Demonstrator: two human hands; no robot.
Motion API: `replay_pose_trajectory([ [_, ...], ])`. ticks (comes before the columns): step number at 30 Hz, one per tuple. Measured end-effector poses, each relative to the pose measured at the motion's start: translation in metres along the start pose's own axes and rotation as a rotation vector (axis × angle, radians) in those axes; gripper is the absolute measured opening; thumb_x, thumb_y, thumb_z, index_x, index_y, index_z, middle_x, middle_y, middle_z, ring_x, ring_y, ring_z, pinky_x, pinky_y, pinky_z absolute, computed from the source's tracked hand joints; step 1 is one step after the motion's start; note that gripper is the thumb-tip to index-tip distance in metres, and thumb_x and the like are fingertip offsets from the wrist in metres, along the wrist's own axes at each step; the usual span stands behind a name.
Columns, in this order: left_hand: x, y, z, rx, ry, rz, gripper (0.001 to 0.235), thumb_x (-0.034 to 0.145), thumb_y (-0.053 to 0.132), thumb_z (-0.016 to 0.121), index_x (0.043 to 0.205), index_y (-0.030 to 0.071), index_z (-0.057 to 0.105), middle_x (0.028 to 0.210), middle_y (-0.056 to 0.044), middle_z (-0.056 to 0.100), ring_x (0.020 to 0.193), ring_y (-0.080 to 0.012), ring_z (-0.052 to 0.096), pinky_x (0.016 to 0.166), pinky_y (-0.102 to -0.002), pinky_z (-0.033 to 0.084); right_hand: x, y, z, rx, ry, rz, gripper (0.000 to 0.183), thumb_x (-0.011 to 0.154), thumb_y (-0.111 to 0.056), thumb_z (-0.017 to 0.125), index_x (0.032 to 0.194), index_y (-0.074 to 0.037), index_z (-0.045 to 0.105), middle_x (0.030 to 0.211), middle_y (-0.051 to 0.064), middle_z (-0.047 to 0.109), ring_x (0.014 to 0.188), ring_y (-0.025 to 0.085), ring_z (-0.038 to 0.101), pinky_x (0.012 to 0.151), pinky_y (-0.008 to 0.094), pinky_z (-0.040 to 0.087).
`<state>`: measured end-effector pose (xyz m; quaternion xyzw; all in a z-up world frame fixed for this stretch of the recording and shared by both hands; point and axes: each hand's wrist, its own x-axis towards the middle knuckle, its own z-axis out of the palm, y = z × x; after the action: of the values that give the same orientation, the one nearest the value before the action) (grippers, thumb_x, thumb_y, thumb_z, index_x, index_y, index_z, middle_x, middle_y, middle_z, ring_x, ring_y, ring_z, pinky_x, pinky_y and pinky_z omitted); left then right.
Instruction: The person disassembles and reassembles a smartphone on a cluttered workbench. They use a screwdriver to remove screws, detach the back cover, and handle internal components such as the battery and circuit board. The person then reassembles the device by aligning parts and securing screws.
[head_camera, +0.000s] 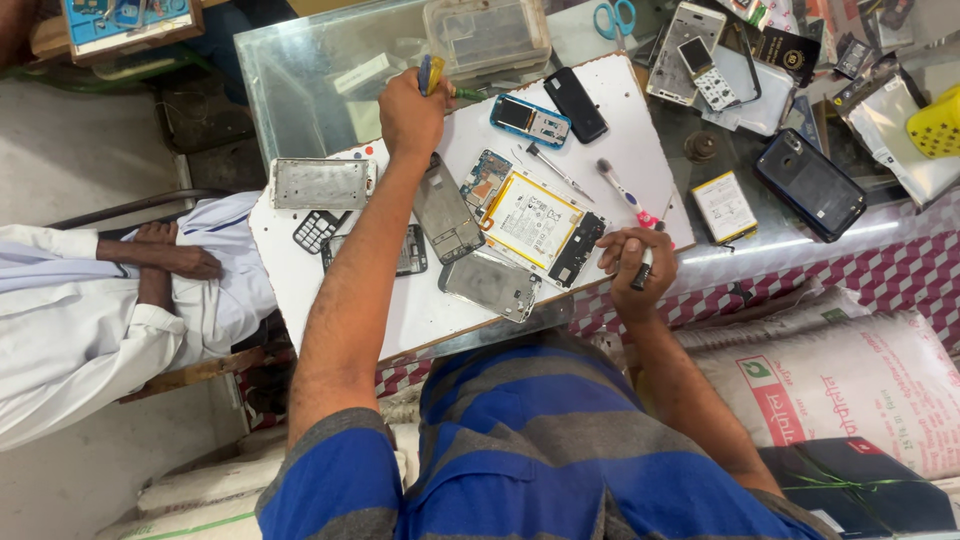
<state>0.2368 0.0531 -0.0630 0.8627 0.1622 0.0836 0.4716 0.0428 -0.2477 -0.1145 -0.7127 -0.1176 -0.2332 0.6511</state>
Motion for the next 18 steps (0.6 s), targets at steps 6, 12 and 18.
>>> replay_pose_trajectory([
  [6,-0.001,-0.002,-0.001,0.068,-0.063,0.024,0.010,0.085,0.017,0.075,0.085,0.007,0.076,0.075,-0.003,0.078,0.073,-0.0187,0.077,0.074,-0.036,0.057,-0.002,0.003,-0.003,-0.018,-0.025,0.007,0.017,0.115,-0.014,0.044,0.111,0.002,0.050,0.091,0.017,0.071,0.064,0.011,0.060,0.058,0.024,0.050],
  [12,-0.005,0.002,-0.010,0.072,-0.147,-0.009,0.010,0.087,0.016,0.072,0.090,0.009,0.077,0.075,-0.001,0.079,0.073,-0.0155,0.076,0.074,-0.034,0.056,0.000,0.003,-0.003,-0.055,-0.046,0.000,0.017,0.115,-0.013,0.044,0.111,0.001,0.050,0.090,0.017,0.071,0.065,0.011,0.062,0.058,0.025,0.051],
  [18,-0.024,0.006,-0.024,-0.279,-0.169,0.066,0.013,0.095,0.015,0.064,0.099,0.005,0.071,0.079,-0.003,0.076,0.066,-0.0095,0.069,0.064,-0.027,0.054,-0.002,0.003,-0.004,-0.040,-0.050,0.020,0.016,0.115,-0.013,0.044,0.112,0.002,0.050,0.091,0.018,0.071,0.066,0.012,0.062,0.059,0.026,0.051],
])
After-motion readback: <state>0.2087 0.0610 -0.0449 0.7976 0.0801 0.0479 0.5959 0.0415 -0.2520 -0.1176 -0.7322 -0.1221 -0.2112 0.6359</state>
